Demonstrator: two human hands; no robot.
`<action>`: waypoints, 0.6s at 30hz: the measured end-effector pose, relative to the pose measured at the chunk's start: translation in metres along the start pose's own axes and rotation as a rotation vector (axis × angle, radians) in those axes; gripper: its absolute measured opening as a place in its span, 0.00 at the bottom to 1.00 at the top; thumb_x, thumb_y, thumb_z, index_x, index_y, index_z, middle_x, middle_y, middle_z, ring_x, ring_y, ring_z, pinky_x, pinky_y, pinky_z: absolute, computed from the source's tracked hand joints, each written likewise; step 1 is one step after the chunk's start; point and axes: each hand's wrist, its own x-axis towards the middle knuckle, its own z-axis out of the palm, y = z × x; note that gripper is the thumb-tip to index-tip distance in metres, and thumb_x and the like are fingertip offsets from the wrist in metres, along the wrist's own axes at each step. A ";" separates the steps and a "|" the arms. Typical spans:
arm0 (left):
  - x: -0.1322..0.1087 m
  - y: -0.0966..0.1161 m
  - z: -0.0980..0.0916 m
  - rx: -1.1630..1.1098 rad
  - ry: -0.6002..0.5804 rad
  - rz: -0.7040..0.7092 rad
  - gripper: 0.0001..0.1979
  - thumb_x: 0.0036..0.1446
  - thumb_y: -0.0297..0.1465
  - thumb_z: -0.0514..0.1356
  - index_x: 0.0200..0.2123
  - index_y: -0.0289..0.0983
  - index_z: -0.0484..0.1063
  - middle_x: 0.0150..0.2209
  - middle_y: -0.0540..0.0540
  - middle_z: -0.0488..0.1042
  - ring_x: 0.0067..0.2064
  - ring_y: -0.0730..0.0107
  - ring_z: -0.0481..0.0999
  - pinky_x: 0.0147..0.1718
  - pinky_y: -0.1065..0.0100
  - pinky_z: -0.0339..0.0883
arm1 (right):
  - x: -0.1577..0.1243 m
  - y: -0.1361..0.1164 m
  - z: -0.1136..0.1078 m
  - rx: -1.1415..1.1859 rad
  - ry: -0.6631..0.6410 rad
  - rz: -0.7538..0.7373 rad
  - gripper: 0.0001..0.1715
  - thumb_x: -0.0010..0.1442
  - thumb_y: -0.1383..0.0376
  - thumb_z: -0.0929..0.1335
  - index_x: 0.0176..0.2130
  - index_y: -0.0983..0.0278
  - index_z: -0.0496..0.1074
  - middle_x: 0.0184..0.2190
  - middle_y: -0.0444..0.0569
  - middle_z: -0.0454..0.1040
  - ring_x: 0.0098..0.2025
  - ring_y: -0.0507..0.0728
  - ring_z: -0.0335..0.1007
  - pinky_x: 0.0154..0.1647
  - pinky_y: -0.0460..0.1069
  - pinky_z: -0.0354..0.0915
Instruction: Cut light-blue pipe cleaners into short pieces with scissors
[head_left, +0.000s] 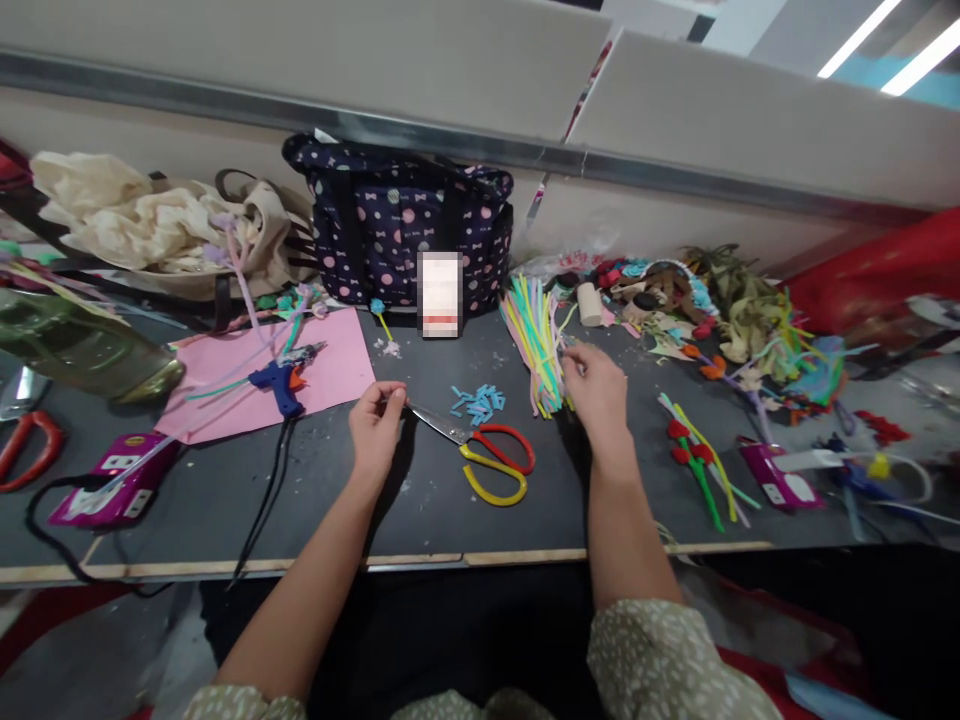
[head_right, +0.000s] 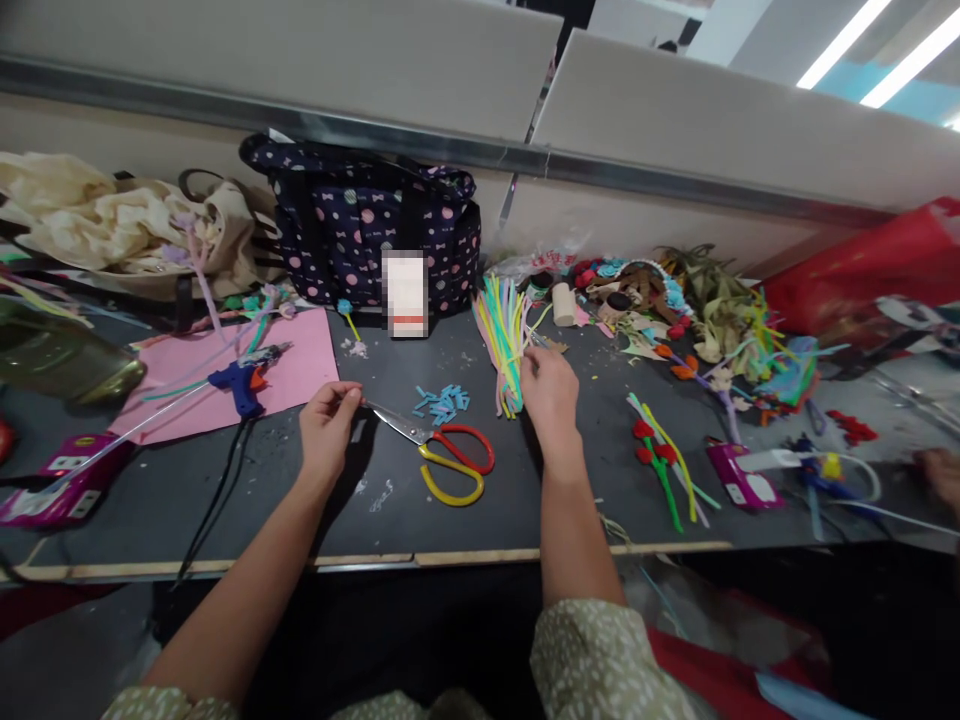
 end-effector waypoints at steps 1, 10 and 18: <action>-0.001 0.001 0.000 0.014 -0.005 0.002 0.10 0.56 0.38 0.63 0.35 0.37 0.77 0.29 0.50 0.74 0.32 0.70 0.72 0.34 0.69 0.64 | 0.011 -0.004 -0.002 -0.018 -0.005 -0.008 0.17 0.60 0.62 0.64 0.42 0.63 0.81 0.40 0.56 0.81 0.40 0.63 0.75 0.44 0.55 0.68; -0.008 0.005 0.000 0.138 -0.070 0.006 0.10 0.59 0.39 0.62 0.37 0.38 0.78 0.32 0.46 0.76 0.35 0.67 0.73 0.37 0.68 0.65 | 0.132 -0.018 0.063 -0.164 -0.252 0.010 0.21 0.61 0.66 0.62 0.47 0.64 0.81 0.44 0.55 0.82 0.45 0.63 0.76 0.44 0.52 0.67; -0.012 0.014 -0.003 -0.029 -0.101 -0.152 0.11 0.58 0.39 0.64 0.37 0.37 0.77 0.30 0.48 0.75 0.34 0.68 0.73 0.37 0.68 0.65 | 0.169 -0.001 0.107 -0.394 -0.284 0.104 0.20 0.61 0.68 0.64 0.46 0.68 0.81 0.47 0.64 0.80 0.50 0.68 0.76 0.47 0.56 0.69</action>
